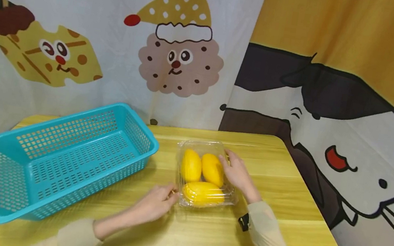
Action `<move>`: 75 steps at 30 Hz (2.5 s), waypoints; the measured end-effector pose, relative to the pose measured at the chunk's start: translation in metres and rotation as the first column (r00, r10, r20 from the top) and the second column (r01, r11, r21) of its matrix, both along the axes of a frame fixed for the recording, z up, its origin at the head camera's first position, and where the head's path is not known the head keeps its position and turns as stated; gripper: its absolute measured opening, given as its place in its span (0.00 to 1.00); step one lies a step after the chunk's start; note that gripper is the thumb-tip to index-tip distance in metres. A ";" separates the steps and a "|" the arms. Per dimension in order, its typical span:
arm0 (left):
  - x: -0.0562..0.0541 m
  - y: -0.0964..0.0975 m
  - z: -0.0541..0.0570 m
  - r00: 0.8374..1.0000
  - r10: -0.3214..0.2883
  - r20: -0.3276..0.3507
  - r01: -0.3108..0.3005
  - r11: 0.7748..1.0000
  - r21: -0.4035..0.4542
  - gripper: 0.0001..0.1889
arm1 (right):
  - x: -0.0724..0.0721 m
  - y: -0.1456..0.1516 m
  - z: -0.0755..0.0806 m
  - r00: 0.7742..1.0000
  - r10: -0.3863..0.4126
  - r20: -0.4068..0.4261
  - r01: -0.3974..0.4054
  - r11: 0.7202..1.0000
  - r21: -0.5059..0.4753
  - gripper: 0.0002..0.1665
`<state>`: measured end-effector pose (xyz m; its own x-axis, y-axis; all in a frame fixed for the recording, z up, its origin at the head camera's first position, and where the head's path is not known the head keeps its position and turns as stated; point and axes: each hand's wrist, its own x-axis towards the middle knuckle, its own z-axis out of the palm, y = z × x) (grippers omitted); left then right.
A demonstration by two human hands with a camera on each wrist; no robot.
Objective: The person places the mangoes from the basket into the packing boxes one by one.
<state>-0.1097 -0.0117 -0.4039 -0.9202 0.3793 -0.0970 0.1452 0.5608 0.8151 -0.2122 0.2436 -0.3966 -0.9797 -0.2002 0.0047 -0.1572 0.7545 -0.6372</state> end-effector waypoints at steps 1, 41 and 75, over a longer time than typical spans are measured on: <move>0.001 0.000 0.000 1.000 0.003 0.001 -0.003 1.000 0.006 0.19 | 0.000 0.000 0.000 1.000 0.000 0.000 0.000 1.000 -0.002 0.37; 0.001 0.020 -0.016 0.935 0.083 0.344 -0.202 0.923 0.326 0.09 | 0.001 -0.005 -0.001 1.000 -0.006 -0.023 0.007 1.000 0.015 0.34; -0.051 0.015 -0.004 0.917 0.210 0.339 -0.314 0.904 0.289 0.07 | -0.001 -0.008 0.000 0.999 -0.031 -0.017 0.031 0.999 0.023 0.33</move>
